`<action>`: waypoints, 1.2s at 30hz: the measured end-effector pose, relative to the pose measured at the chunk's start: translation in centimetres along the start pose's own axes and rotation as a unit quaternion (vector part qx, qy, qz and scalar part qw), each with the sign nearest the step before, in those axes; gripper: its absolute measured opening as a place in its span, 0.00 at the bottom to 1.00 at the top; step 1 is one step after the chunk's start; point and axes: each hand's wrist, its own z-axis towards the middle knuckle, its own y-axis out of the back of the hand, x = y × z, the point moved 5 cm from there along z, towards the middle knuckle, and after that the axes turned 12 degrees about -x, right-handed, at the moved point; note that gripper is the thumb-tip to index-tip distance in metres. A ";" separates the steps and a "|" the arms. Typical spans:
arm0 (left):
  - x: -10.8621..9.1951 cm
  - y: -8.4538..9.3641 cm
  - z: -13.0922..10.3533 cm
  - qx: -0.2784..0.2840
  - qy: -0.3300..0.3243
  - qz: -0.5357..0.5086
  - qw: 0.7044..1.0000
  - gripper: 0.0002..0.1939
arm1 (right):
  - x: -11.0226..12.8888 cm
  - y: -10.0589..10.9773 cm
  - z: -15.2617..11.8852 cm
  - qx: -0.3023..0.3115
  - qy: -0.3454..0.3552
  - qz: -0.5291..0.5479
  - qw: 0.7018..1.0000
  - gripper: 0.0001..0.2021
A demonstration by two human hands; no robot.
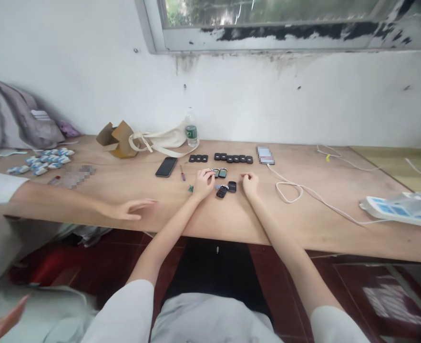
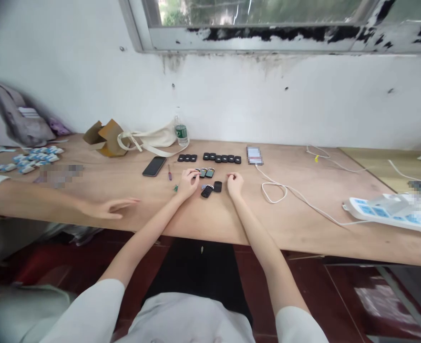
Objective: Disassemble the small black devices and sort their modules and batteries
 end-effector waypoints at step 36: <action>2.5 -0.9 -0.1 0.023 0.108 -0.028 0.993 0.09 | 0.7 0.3 -0.2 0.022 -0.009 0.003 1.000 0.13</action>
